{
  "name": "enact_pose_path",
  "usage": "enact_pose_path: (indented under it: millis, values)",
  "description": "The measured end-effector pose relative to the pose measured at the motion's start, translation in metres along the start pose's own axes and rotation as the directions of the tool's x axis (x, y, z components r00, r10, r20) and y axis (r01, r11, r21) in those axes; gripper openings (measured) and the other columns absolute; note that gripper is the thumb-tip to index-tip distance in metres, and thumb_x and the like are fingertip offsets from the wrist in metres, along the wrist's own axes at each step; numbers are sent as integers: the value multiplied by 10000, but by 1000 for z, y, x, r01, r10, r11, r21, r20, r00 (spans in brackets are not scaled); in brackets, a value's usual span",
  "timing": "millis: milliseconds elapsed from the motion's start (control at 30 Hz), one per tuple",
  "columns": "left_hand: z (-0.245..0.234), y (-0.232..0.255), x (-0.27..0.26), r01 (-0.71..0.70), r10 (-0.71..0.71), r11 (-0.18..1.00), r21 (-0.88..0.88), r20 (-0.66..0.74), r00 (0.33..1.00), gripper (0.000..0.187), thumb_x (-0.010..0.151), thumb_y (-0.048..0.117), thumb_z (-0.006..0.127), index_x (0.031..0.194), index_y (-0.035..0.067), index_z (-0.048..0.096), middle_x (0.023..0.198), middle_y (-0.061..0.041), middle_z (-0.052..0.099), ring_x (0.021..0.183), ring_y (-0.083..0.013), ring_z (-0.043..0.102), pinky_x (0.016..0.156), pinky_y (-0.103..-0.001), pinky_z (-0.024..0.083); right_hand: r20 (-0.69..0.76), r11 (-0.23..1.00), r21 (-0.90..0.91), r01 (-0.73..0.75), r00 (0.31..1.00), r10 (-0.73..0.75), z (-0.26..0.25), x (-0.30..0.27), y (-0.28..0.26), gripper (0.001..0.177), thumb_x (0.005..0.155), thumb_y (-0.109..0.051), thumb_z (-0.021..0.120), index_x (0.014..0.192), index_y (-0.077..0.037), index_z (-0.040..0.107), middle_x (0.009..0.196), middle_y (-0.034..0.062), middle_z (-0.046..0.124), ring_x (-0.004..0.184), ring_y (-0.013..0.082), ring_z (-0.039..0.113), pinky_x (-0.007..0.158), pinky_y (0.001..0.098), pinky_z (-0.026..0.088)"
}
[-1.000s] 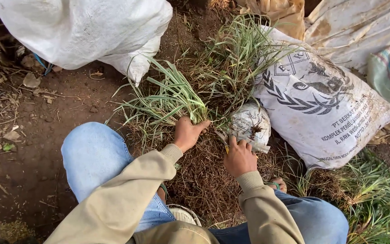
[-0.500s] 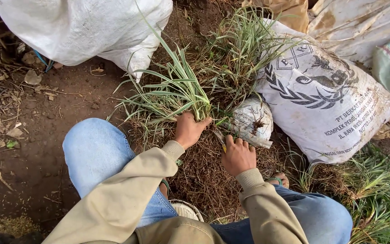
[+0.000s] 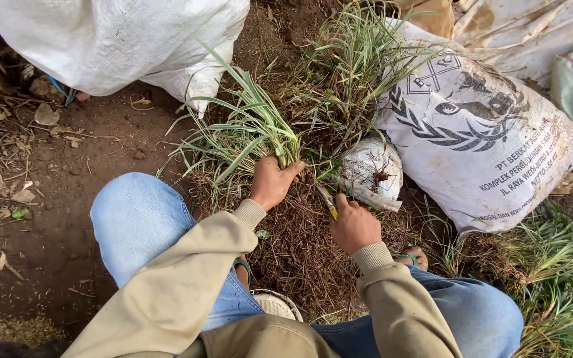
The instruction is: Separating individual grass shoots from a larger root mass using a small cutting tool for propagation.
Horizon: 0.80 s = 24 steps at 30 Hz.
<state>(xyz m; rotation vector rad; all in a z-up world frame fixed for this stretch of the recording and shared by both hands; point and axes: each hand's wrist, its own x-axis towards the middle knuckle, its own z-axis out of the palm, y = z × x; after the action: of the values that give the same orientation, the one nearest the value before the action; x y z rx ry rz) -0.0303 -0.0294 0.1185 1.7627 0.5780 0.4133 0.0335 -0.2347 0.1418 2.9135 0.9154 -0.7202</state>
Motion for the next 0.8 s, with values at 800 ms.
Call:
enact_pose_path:
  millis: [800]
  values:
    - [-7, -18, 1, 89, -135, 964, -251, -173, 976, 283, 976, 206, 708, 779, 10, 654, 580, -59, 600, 398, -80, 430, 459, -232, 424, 184, 887, 451, -104, 983, 22, -15, -18, -14, 627, 934, -219, 518, 1509, -20, 369, 1271, 343, 611, 1193, 485, 616, 1006, 609, 486]
